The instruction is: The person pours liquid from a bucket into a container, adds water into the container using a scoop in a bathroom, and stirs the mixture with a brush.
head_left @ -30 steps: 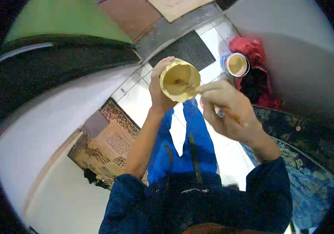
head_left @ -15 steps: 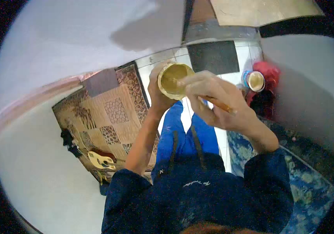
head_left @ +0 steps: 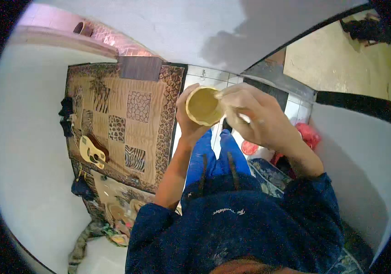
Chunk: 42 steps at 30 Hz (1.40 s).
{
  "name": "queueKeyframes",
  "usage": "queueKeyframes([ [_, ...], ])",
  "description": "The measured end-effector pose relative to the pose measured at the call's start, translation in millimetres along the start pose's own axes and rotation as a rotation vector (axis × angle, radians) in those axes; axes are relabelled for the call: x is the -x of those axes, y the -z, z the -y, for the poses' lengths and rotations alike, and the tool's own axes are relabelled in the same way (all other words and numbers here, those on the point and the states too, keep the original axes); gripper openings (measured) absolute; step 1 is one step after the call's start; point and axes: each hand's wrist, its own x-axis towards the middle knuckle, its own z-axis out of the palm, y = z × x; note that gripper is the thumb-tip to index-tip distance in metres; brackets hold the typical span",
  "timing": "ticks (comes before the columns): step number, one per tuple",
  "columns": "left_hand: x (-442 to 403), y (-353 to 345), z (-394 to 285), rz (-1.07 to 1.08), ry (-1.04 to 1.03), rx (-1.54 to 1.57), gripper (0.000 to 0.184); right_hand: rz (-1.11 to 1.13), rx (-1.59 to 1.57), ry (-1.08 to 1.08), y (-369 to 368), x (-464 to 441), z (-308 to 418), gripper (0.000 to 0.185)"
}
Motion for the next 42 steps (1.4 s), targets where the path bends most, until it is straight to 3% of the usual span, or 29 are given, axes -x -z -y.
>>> queueKeyframes([
  [3, 11.1, 20.3, -14.7, -0.124, 0.060, -0.028, 0.097, 0.093, -0.203, 0.121, -21.9, -10.4, 19.5, 0.032],
  [6, 16.4, 44.1, -17.9, -0.185, 0.044, -0.086, 0.094, 0.256, -0.084, 0.002, -16.4, -26.3, 33.8, 0.029],
  [8, 20.2, 59.1, -20.6, -0.174, 0.047, -0.162, 0.095, 0.273, -0.030, 0.058, -30.3, -45.0, 42.8, 0.021],
  [9, 29.0, 64.6, -13.2, -0.153, 0.171, -0.087, 0.094, 0.300, -0.062, 0.100, -41.2, -49.0, 45.1, 0.020],
  [10, 26.9, 65.9, -24.1, -0.288, 0.224, 0.055, 0.096, 0.327, -0.103, 0.137, -52.9, -55.0, 49.0, 0.019],
  [11, 33.6, 78.1, -20.8, -0.290, 0.245, -0.070, 0.097, 0.417, -0.197, 0.081, -62.1, -57.1, 58.1, 0.018],
  [14, 28.2, 119.6, -29.9, -0.303, 0.164, -0.186, 0.096, 0.489, -0.106, 0.030, -80.9, -78.0, 84.4, 0.017],
  [15, 29.9, 129.7, -35.8, -0.309, 0.119, -0.180, 0.095, 0.412, -0.082, 0.095, -92.0, -81.7, 84.6, 0.016],
  [18, 43.2, 165.3, -20.0, -0.334, 0.214, -0.069, 0.094, 0.433, -0.122, 0.212, -127.0, -108.1, 100.4, 0.016],
  [19, 34.9, 176.0, -32.3, -0.343, 0.301, -0.135, 0.096, 0.535, -0.213, 0.194, -134.2, -116.6, 108.8, 0.014],
  [22, 33.4, 213.2, -25.7, -0.400, 0.265, -0.123, 0.097, 0.631, -0.147, 0.060, -153.3, -131.1, 126.1, 0.012],
  [23, 31.5, 222.9, -20.4, -0.395, 0.179, -0.075, 0.096, 0.501, -0.133, 0.135, -164.0, -136.7, 121.7, 0.009],
  [26, 23.0, 249.4, -4.2, -0.359, 0.133, -0.254, 0.097, 0.418, -0.066, 0.179, -189.5, -159.9, 116.5, 0.008],
  [27, 15.9, 256.9, -4.0, -0.354, 0.205, -0.246, 0.098, 0.429, -0.150, 0.239, -203.3, -166.2, 112.1, 0.009],
  [30, -4.9, 280.7, -11.9, -0.402, 0.456, -0.354, 0.098, 0.547, -0.306, 0.054, -222.4, -188.0, 121.5, 0.008],
  [31, -8.5, 291.0, 6.0, -0.404, 0.269, -0.169, 0.098, 0.525, -0.268, 0.042, -223.4, -202.6, 123.5, 0.009],
  [34, -23.5, 318.9, 27.3, -0.330, 0.330, -0.481, 0.098, 0.363, -0.186, 0.093, -257.6, -239.6, 97.3, 0.012],
  [35, -27.7, 327.3, 43.7, -0.352, 0.343, -0.485, 0.096, 0.359, -0.215, 0.188, -271.7, -254.4, 88.0, 0.014],
  [38, -67.9, 356.9, 62.7, -0.423, 0.361, -0.267, 0.093, 0.499, -0.474, 0.132, -288.2, -303.1, 95.1, 0.005],
  [39, -83.8, 364.5, 61.3, -0.464, 0.318, -0.439, 0.091, 0.540, -0.452, 0.108, -291.3, -318.7, 92.1, 0.005],
  [42, -130.6, 387.0, 80.6, -0.445, 0.342, -0.428, 0.089, 0.408, -0.319, 0.138, -290.8, -373.0, 81.1, 0.007],
])
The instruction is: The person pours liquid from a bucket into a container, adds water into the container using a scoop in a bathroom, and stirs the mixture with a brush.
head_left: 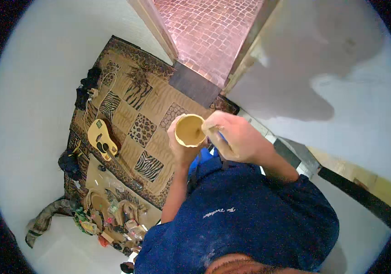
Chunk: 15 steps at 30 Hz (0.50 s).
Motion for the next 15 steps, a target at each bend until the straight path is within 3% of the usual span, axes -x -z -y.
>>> queueKeyframes([
  [2, -43.2, -12.4, 4.0, -0.005, -0.014, 0.038, 0.090, -0.055, 0.094, 0.068, 10.4, -33.1, -14.8, 0.014],
  [4, -73.8, -23.6, 8.0, -0.026, 0.115, 0.106, 0.091, -0.074, 0.092, 0.112, 15.3, -71.3, -16.0, 0.014],
  [8, -159.2, -40.5, -3.8, -0.008, -0.026, 0.092, 0.093, -0.233, 0.129, 0.087, 31.7, -130.7, -37.8, 0.016],
  [10, -198.4, -48.9, -5.9, 0.039, -0.026, 0.178, 0.092, -0.248, 0.131, -0.037, 43.8, -154.3, -51.6, 0.019],
  [11, -219.3, -50.5, -5.3, 0.036, -0.159, 0.099, 0.092, -0.279, 0.087, -0.084, 49.5, -168.3, -56.5, 0.020],
  [13, -256.3, -59.4, 3.0, 0.112, -0.049, 0.109, 0.092, -0.331, -0.010, -0.217, 61.0, -195.8, -62.2, 0.020],
  [15, -296.5, -66.6, 10.7, 0.179, -0.017, 0.119, 0.090, -0.371, 0.071, -0.149, 71.6, -220.8, -82.7, 0.022],
])
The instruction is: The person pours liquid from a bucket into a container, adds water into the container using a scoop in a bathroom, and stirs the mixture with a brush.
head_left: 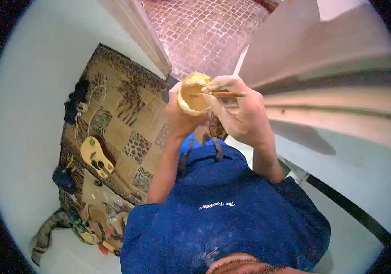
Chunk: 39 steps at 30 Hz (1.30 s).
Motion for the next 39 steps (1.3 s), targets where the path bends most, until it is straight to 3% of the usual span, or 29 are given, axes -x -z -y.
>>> queueKeyframes([
  [5, -96.7, -9.9, 18.4, 0.060, -0.119, -0.010, 0.082, -0.168, -0.003, -0.099, 3.4, -72.4, -26.1, 0.020],
  [9, -159.9, -19.8, 43.7, 0.125, -0.107, 0.012, 0.081, -0.362, -0.017, -0.039, -0.6, -123.1, -52.3, 0.016],
  [13, -228.8, -35.6, 56.8, 0.183, -0.110, 0.043, 0.081, -0.424, -0.039, -0.123, 2.7, -173.5, -77.3, 0.018],
  [17, -317.2, -36.1, 80.6, 0.187, -0.131, 0.009, 0.082, -0.398, -0.082, -0.208, -4.4, -261.1, -90.6, 0.019],
  [21, -386.3, -41.0, 81.5, 0.211, -0.091, -0.028, 0.084, -0.385, -0.032, -0.062, 3.4, -335.5, -113.9, 0.019],
  [27, -488.3, -69.0, 94.4, 0.163, -0.110, 0.043, 0.083, -0.367, -0.042, -0.089, 23.1, -434.4, -139.5, 0.019],
  [28, -507.2, -73.8, 97.9, 0.189, -0.159, 0.000, 0.083, -0.374, -0.054, -0.082, 26.1, -446.5, -150.0, 0.019],
  [29, -492.8, -107.8, 92.5, 0.203, -0.126, 0.005, 0.083, -0.366, -0.032, -0.091, 53.5, -426.3, -169.6, 0.019],
  [32, -539.8, -123.2, 102.2, 0.219, -0.030, 0.017, 0.082, -0.332, -0.010, -0.116, 63.9, -469.0, -200.0, 0.019],
  [39, -662.3, -169.6, 162.7, 0.097, -0.073, 0.074, 0.081, -0.193, -0.029, -0.135, 85.3, -596.3, -281.6, 0.018],
])
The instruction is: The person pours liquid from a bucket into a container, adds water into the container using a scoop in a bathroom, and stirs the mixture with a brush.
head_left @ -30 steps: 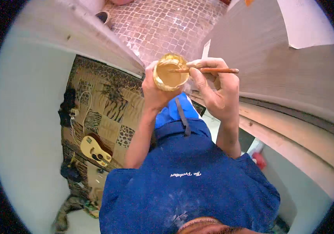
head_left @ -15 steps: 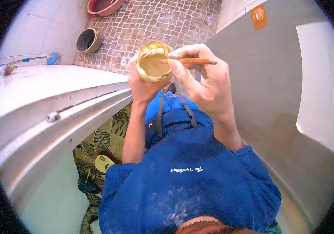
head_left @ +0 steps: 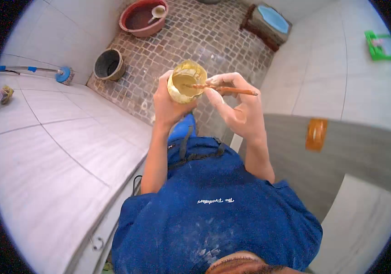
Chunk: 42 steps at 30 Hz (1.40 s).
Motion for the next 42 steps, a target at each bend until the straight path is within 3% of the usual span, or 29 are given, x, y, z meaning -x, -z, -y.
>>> queueKeyframes([
  [12, -192.7, -62.7, 128.1, -0.191, 0.022, -0.151, 0.086, 0.235, -0.141, -0.094, 7.6, -229.3, -127.2, 0.024],
  [16, -248.1, -92.0, 183.3, -0.265, 0.040, -0.205, 0.084, 0.428, -0.072, -0.180, 13.0, -320.1, -182.3, 0.042],
  [20, -299.0, -115.1, 251.7, -0.357, -0.016, -0.395, 0.082, 0.622, 0.011, -0.109, 9.4, -410.0, -261.6, 0.057],
  [21, -308.9, -119.7, 280.9, -0.373, -0.011, -0.363, 0.084, 0.707, -0.025, -0.232, 5.1, -433.0, -290.2, 0.061],
  [24, -345.8, -127.4, 357.2, -0.469, -0.076, -0.271, 0.087, 0.823, 0.089, -0.333, -25.7, -493.5, -386.9, 0.058],
  [28, -377.7, -122.3, 455.1, -0.541, 0.109, -0.238, 0.091, 0.829, 0.338, -0.217, -101.4, -542.3, -559.2, 0.047],
  [30, -392.2, -116.8, 504.2, -0.532, 0.046, -0.220, 0.093, 0.842, 0.375, -0.240, -140.7, -568.0, -629.8, 0.037],
  [33, -400.3, -110.0, 573.2, -0.535, -0.006, -0.206, 0.094, 0.812, 0.441, -0.024, -199.6, -592.3, -744.0, 0.031],
  [35, -402.5, -108.6, 612.4, -0.517, -0.066, -0.222, 0.094, 0.749, 0.529, 0.070, -237.6, -614.9, -796.1, 0.030],
  [39, -366.7, -116.7, 696.4, -0.540, 0.159, -0.278, 0.093, 0.636, 0.547, 0.206, -301.0, -670.9, -892.6, 0.027],
  [41, -355.2, -118.1, 735.5, -0.521, 0.191, -0.307, 0.092, 0.506, 0.590, 0.497, -327.6, -704.2, -949.1, 0.028],
  [42, -350.4, -118.3, 754.9, -0.502, 0.188, -0.326, 0.091, 0.442, 0.558, 0.491, -338.4, -713.7, -958.0, 0.031],
])
